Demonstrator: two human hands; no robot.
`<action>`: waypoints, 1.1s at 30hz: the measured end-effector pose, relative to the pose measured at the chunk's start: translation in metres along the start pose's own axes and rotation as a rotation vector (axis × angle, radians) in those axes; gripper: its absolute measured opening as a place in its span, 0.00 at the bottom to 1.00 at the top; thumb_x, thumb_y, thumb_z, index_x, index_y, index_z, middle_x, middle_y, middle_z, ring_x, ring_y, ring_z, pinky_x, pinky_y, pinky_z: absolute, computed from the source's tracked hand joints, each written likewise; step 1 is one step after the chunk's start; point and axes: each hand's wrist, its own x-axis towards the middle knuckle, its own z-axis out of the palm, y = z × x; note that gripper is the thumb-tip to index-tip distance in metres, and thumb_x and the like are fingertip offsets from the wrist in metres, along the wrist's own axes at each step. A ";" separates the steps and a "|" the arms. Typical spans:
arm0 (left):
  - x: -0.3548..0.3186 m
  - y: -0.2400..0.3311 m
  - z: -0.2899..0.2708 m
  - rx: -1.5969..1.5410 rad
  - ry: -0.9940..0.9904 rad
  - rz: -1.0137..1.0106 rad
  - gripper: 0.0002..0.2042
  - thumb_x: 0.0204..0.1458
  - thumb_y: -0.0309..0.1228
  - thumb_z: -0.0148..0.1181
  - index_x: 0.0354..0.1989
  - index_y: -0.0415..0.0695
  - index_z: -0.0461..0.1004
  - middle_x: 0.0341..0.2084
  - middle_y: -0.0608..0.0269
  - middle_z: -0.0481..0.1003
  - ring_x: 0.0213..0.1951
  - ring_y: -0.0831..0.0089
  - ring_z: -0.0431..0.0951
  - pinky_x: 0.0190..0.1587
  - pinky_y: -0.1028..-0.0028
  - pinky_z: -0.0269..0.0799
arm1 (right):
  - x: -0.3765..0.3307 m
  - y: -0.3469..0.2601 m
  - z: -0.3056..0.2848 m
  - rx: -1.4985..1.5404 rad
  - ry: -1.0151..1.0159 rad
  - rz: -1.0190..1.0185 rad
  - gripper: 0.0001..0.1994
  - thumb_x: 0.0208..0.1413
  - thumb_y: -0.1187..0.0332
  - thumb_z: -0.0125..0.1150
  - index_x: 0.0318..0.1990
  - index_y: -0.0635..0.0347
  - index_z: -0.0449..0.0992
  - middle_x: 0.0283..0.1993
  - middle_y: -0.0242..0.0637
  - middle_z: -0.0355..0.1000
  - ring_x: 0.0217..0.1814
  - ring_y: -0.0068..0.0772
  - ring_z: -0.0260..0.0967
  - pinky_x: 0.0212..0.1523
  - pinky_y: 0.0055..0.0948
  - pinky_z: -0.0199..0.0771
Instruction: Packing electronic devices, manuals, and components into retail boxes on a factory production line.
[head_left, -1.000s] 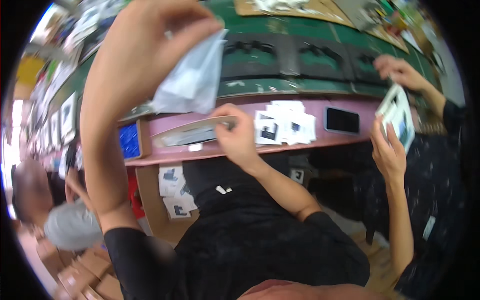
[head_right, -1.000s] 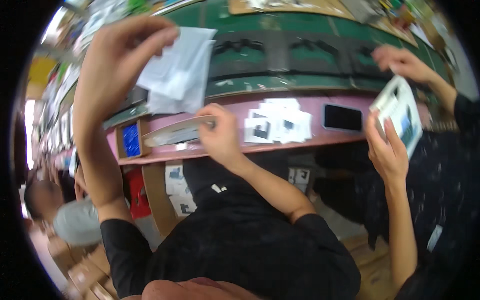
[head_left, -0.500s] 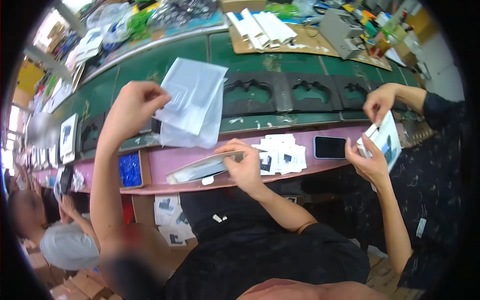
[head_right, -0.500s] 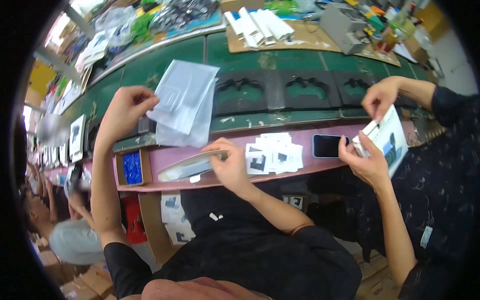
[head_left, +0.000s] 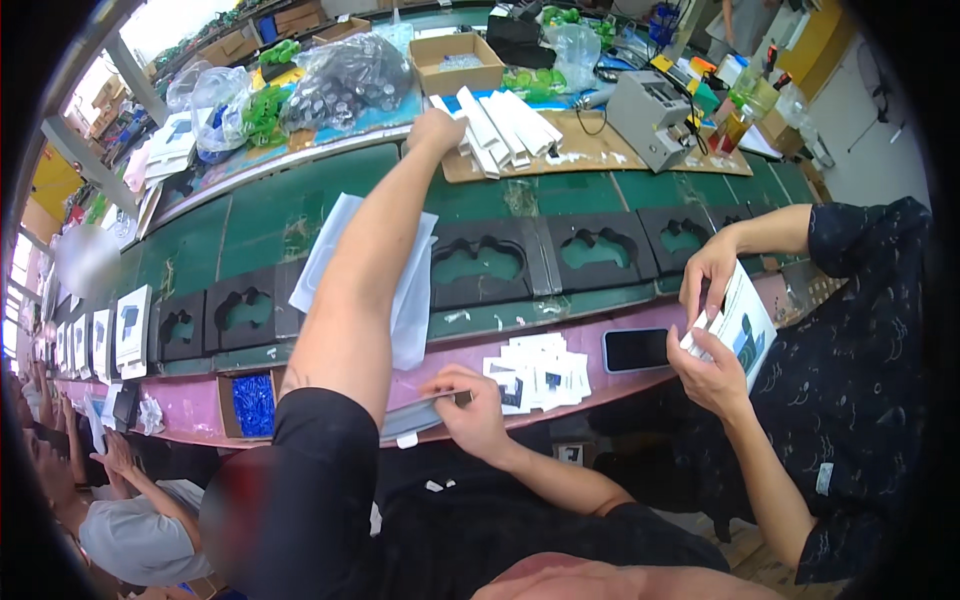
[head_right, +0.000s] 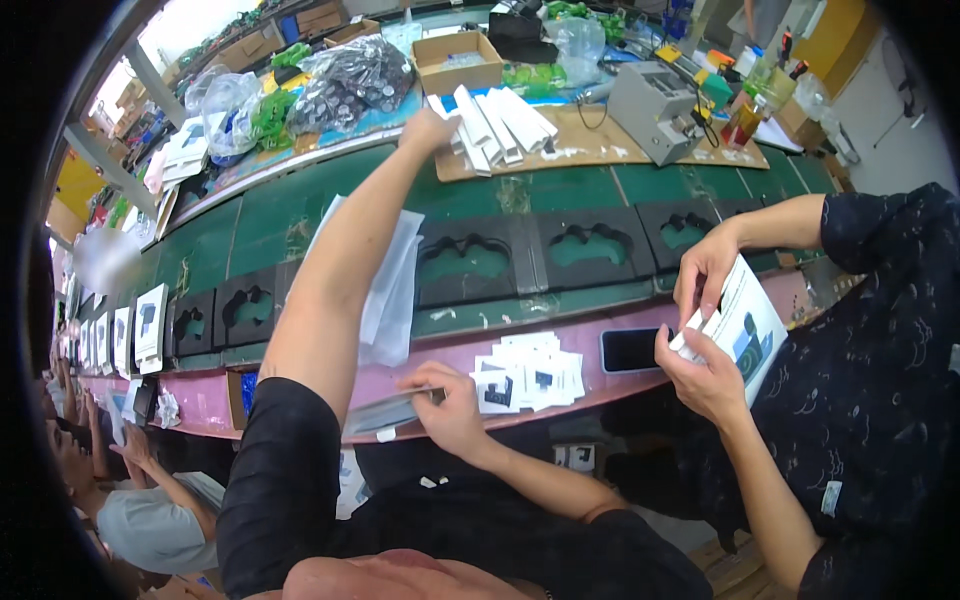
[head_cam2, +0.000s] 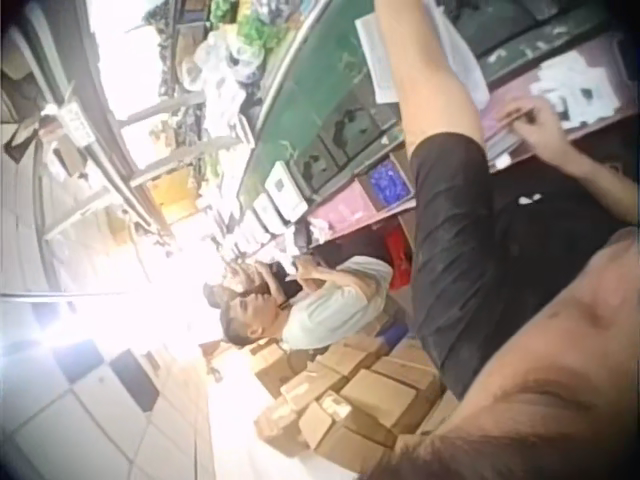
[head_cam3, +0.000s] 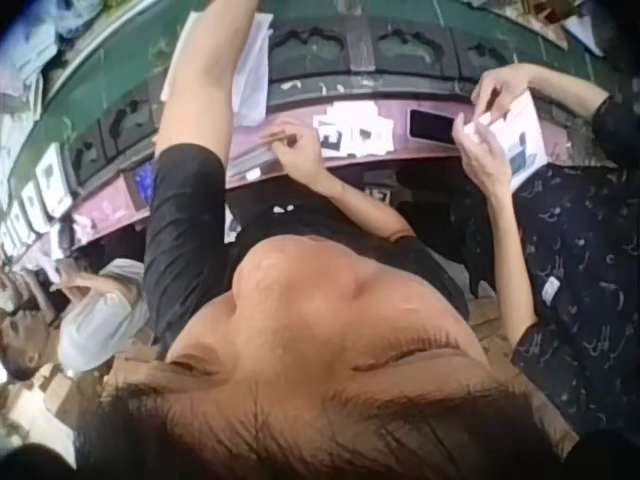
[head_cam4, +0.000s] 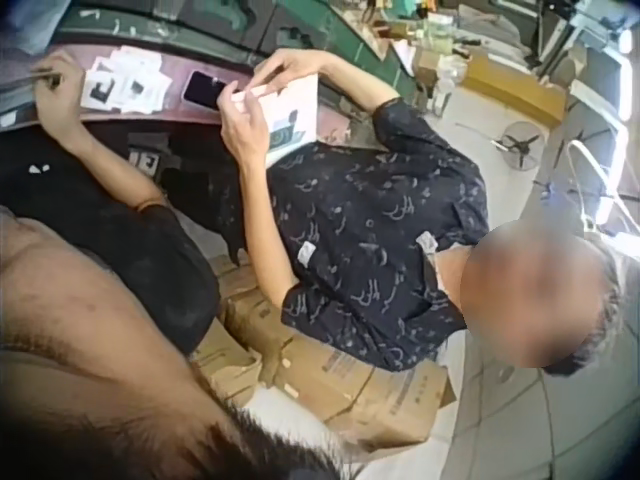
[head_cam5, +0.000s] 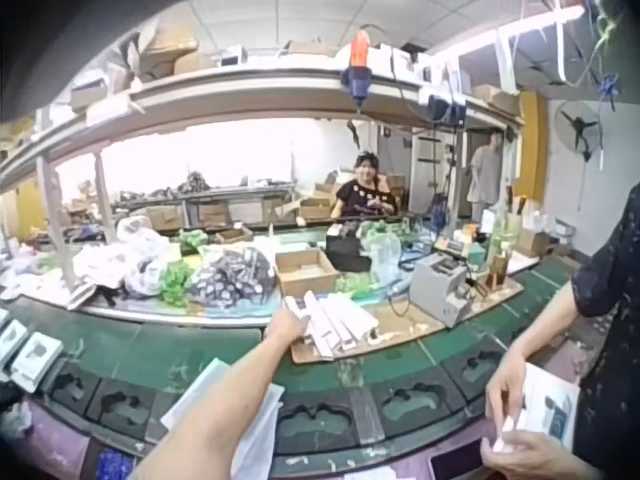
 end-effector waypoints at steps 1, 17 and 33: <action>0.008 -0.001 0.001 -0.010 -0.021 -0.007 0.32 0.54 0.54 0.68 0.58 0.39 0.81 0.60 0.44 0.80 0.61 0.49 0.81 0.63 0.56 0.77 | 0.001 -0.001 -0.001 0.000 -0.008 0.021 0.13 0.49 0.86 0.56 0.39 0.69 0.85 0.37 0.40 0.79 0.39 0.31 0.76 0.43 0.27 0.74; -0.133 -0.074 -0.091 -0.564 0.221 0.643 0.16 0.61 0.25 0.65 0.56 0.32 0.75 0.47 0.47 0.82 0.50 0.59 0.85 0.53 0.63 0.81 | 0.007 -0.004 0.006 0.052 -0.032 0.034 0.13 0.53 0.84 0.55 0.40 0.69 0.86 0.40 0.37 0.79 0.40 0.25 0.74 0.41 0.25 0.72; -0.322 -0.142 -0.147 -0.459 0.400 0.912 0.21 0.48 0.10 0.66 0.52 0.38 0.77 0.49 0.50 0.82 0.52 0.54 0.83 0.56 0.64 0.78 | 0.009 0.001 0.010 -0.017 0.050 0.054 0.11 0.52 0.83 0.56 0.37 0.70 0.85 0.37 0.36 0.79 0.41 0.27 0.76 0.44 0.26 0.74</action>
